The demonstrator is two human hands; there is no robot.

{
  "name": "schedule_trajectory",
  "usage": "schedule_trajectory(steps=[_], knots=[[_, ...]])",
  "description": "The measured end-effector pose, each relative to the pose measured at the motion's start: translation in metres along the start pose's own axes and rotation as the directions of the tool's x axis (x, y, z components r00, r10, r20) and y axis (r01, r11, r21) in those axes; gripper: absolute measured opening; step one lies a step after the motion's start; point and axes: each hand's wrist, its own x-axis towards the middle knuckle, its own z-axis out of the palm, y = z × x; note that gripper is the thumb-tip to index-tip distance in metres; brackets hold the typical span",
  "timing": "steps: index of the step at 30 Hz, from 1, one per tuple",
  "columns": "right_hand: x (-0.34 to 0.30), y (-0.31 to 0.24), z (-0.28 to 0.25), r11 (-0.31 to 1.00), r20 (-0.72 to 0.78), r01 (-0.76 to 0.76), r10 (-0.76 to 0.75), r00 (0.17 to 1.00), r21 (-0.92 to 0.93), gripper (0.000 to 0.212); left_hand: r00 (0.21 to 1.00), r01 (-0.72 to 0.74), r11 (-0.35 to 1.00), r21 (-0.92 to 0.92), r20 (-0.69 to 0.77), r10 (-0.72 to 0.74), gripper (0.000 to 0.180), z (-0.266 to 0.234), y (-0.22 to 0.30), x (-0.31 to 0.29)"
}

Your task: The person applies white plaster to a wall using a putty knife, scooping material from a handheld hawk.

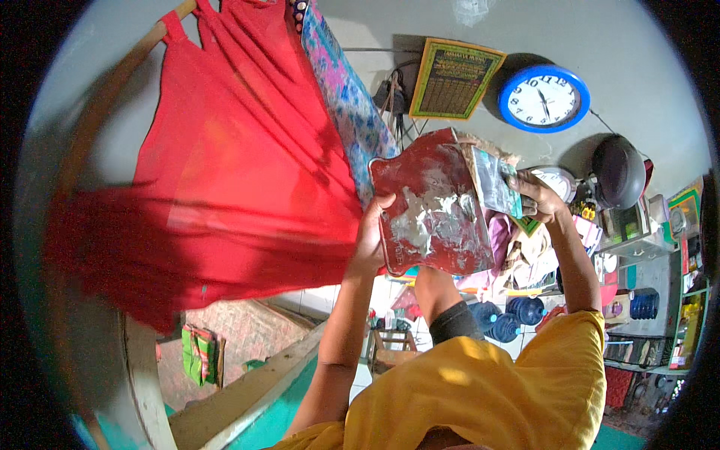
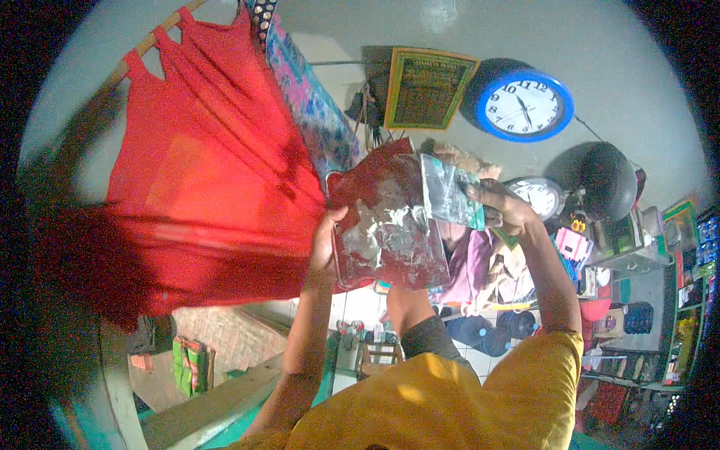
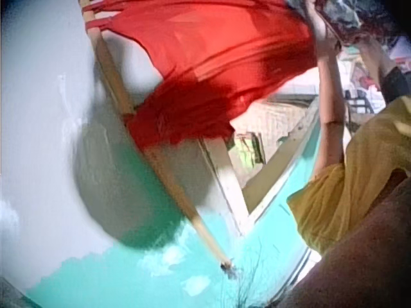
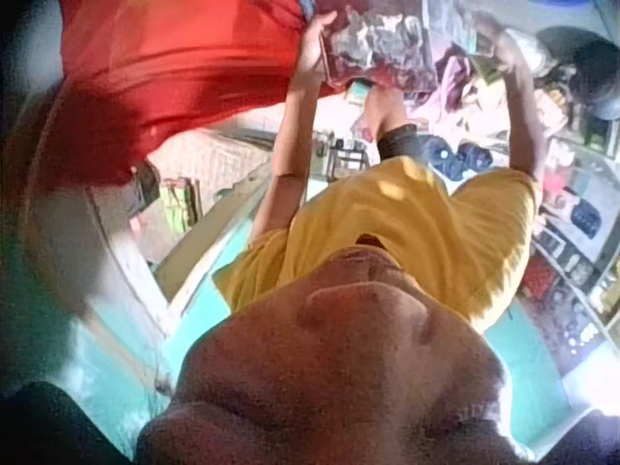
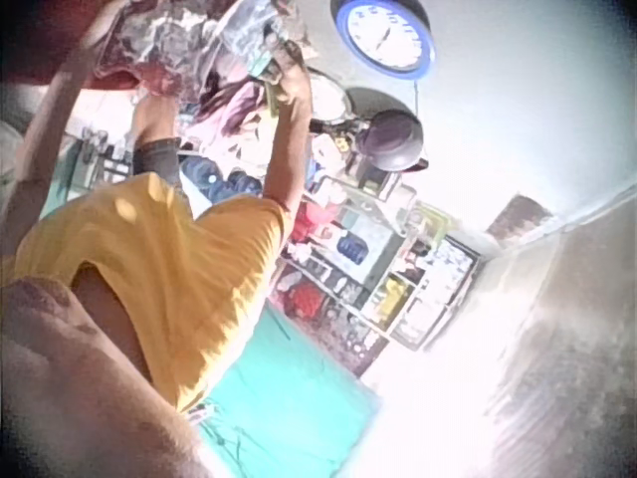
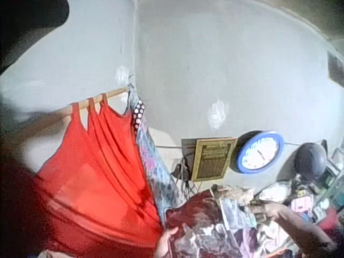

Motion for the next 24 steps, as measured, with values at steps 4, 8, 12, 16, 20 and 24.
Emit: schedule_trajectory(steps=[4,8,12,16,20,24], knots=[[-0.018,0.009,0.032,0.994,0.078,-0.048,0.055,0.995,-0.098,0.029,0.997,-0.008,0.982,0.186,-0.072,0.022,0.041,0.019,-0.005,-0.041],[-0.038,0.016,0.058,0.994,0.037,-0.047,0.051,0.998,-0.098,0.030,0.999,-0.029,0.995,0.096,-0.043,0.034,0.041,0.032,-0.014,-0.075],[-0.067,0.028,0.065,0.998,0.010,-0.021,0.022,1.000,-0.058,0.033,0.984,-0.091,0.983,0.162,-0.136,0.114,0.036,0.042,-0.022,-0.108],[-0.089,0.032,0.064,1.000,-0.051,-0.006,0.005,0.999,-0.020,0.041,0.994,-0.062,0.989,0.132,-0.079,0.073,0.033,0.031,-0.015,-0.129],[-0.104,0.040,0.050,0.995,-0.152,0.064,-0.051,0.987,0.082,0.044,0.927,-0.108,0.968,0.228,-0.330,0.181,0.030,0.081,-0.031,-0.135],[-0.090,0.027,0.074,0.999,-0.059,-0.033,0.030,0.998,-0.037,0.046,0.944,0.031,0.936,0.351,-0.318,0.089,0.034,0.066,-0.035,-0.149]])
